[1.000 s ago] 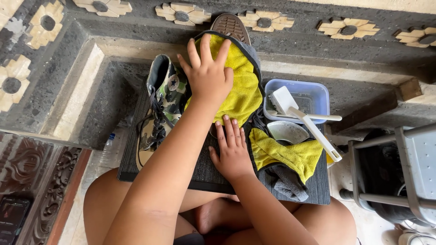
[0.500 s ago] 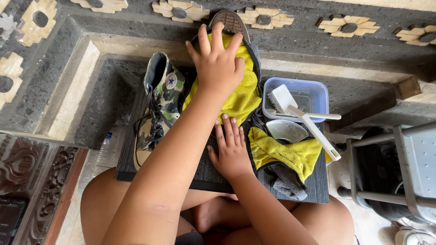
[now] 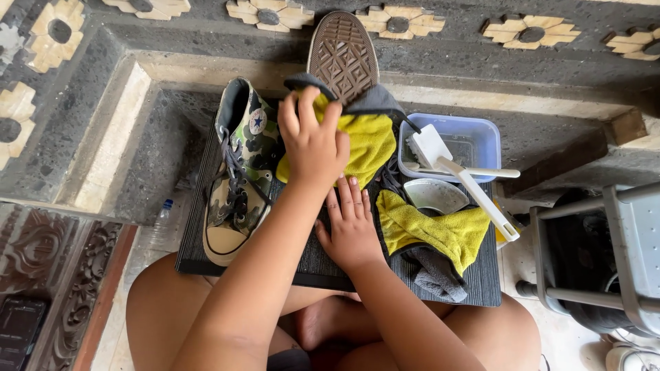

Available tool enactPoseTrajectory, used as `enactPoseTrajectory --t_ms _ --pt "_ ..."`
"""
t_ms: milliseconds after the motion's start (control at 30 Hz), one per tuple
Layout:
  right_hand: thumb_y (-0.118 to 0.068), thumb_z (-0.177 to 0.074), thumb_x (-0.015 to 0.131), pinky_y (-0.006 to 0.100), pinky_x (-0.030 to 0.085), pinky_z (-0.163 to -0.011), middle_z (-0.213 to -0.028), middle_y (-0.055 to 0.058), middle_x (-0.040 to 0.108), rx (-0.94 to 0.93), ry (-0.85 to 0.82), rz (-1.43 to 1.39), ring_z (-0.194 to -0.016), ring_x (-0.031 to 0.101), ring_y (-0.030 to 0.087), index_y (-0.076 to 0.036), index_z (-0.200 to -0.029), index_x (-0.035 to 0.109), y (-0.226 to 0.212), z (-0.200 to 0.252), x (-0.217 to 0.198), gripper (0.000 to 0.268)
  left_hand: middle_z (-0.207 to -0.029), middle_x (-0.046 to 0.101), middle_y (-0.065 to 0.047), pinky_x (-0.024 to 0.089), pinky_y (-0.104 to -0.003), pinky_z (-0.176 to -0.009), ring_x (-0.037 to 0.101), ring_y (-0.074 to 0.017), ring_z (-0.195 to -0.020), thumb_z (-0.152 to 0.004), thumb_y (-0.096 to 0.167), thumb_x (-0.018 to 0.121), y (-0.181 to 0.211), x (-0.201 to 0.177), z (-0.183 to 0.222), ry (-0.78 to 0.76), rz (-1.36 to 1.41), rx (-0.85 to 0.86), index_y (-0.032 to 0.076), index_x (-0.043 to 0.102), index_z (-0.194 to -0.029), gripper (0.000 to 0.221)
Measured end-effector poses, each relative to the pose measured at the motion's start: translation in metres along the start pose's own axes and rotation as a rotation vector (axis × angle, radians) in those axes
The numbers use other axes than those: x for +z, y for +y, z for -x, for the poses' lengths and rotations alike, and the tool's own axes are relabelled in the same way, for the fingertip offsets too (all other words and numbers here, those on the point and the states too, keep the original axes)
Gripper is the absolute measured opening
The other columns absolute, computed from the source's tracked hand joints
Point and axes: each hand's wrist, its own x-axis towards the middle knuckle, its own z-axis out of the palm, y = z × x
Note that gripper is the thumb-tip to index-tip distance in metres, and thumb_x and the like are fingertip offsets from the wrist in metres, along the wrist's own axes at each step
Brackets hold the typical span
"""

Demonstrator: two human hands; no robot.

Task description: Cleaning the soles of camouflage high-top sneakers using a cloth, a toothbrush, and a cleaning solution.

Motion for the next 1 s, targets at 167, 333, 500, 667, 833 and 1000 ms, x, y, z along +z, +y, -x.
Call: enactPoseTrajectory --t_ms 167,333,500,667,833,1000 --pt "-0.044 -0.088 0.064 0.055 0.018 -0.124 -0.165 0.021 0.028 -0.018 0.118 -0.023 -0.156 0.019 0.04 -0.009 -0.152 0.047 0.0 0.0 0.006 0.075 -0.122 0.053 -0.01 0.051 -0.049 -0.079 0.055 -0.0374 -0.105 -0.07 0.024 0.056 0.007 -0.023 0.038 -0.055 0.125 -0.01 0.02 0.063 -0.101 0.031" --pt "-0.043 -0.086 0.065 0.061 0.017 -0.123 -0.159 0.026 0.035 0.022 0.192 -0.007 -0.152 0.024 0.046 -0.013 -0.147 0.055 0.005 0.001 0.012 0.069 -0.101 0.051 -0.006 0.049 -0.04 -0.065 0.054 -0.0285 -0.08 -0.074 0.021 0.056 0.007 -0.049 0.048 -0.103 0.156 -0.035 0.019 0.061 -0.093 0.019" --pt "-0.038 -0.096 0.058 0.065 0.015 -0.121 -0.161 0.028 0.029 0.051 0.289 0.005 -0.153 0.018 0.05 -0.019 -0.146 0.058 0.007 0.003 0.006 0.054 -0.091 0.048 -0.002 0.048 -0.039 -0.056 0.053 -0.0265 -0.071 -0.081 0.024 0.057 0.007 -0.054 0.063 -0.161 0.21 -0.114 0.019 0.057 -0.086 0.007" --pt "-0.018 -0.093 0.052 0.063 0.022 -0.12 -0.16 0.028 0.029 -0.026 0.34 -0.294 -0.151 0.024 0.049 -0.018 -0.136 0.067 0.006 0.003 -0.03 0.046 -0.093 0.049 -0.005 0.049 -0.04 -0.057 0.055 -0.0303 -0.072 -0.087 0.024 0.055 0.004 -0.065 0.069 -0.166 0.292 -0.125 0.017 0.057 -0.084 0.008" --pt "-0.014 -0.095 0.048 0.05 0.052 -0.1 -0.148 0.02 0.035 0.145 0.318 -0.459 -0.131 0.052 0.041 -0.009 -0.123 0.048 0.02 0.007 -0.009 0.028 -0.091 0.048 -0.006 0.05 -0.037 -0.055 0.055 -0.0289 -0.069 -0.09 0.019 0.055 0.006 -0.086 0.083 -0.193 0.283 -0.076 0.014 0.054 -0.077 0.014" --pt "-0.022 -0.099 0.047 0.051 0.064 -0.073 -0.139 0.021 0.035 0.218 0.248 -0.443 -0.097 0.069 0.041 -0.007 -0.13 0.039 0.014 0.006 -0.021 0.036 -0.087 0.047 -0.005 0.048 -0.036 -0.051 0.056 -0.0264 -0.066 -0.087 0.017 0.06 0.008 -0.098 0.097 -0.267 0.247 -0.056 0.014 0.052 -0.073 0.017"
